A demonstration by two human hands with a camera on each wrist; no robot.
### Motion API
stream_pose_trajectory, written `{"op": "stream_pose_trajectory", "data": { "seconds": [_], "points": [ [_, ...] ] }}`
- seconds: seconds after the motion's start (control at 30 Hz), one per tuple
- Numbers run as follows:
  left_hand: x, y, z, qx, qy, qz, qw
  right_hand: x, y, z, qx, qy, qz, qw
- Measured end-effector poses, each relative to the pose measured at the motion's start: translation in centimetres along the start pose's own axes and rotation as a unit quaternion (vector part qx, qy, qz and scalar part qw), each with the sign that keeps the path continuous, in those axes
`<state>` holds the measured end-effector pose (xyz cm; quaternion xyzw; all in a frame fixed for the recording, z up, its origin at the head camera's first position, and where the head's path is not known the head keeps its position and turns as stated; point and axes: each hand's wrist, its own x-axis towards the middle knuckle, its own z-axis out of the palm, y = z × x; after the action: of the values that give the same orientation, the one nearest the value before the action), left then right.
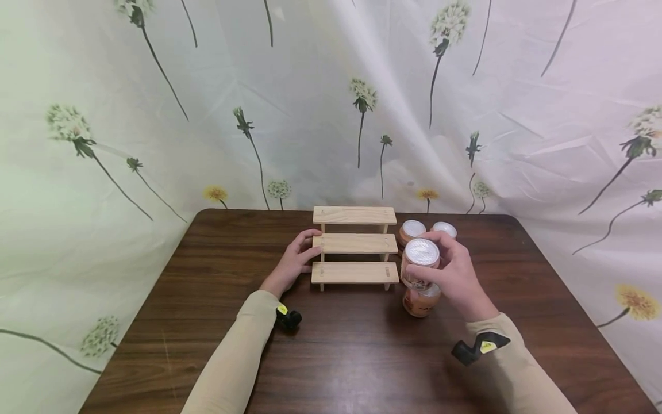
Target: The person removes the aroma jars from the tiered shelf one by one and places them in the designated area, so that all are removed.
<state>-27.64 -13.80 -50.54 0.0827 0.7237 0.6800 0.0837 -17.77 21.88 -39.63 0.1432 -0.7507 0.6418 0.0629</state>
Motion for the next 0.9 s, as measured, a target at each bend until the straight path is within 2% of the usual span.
{"op": "stream_pose_trajectory", "data": {
  "seconds": [0.4, 0.57, 0.9],
  "points": [
    [0.2, -0.1, 0.0, 0.005, -0.002, 0.0, 1.0, -1.3, 1.0, -3.7, -0.028, 0.035, 0.014, 0.999],
    [0.1, -0.1, 0.0, 0.004, 0.0, -0.001, 1.0, -1.6, 0.9, -4.8, -0.015, 0.052, 0.006, 0.999],
    [0.1, -0.1, -0.1, 0.001, -0.001, 0.0, 1.0, -2.3, 1.2, -6.5, -0.039, 0.097, -0.005, 0.995]
  ]
}}
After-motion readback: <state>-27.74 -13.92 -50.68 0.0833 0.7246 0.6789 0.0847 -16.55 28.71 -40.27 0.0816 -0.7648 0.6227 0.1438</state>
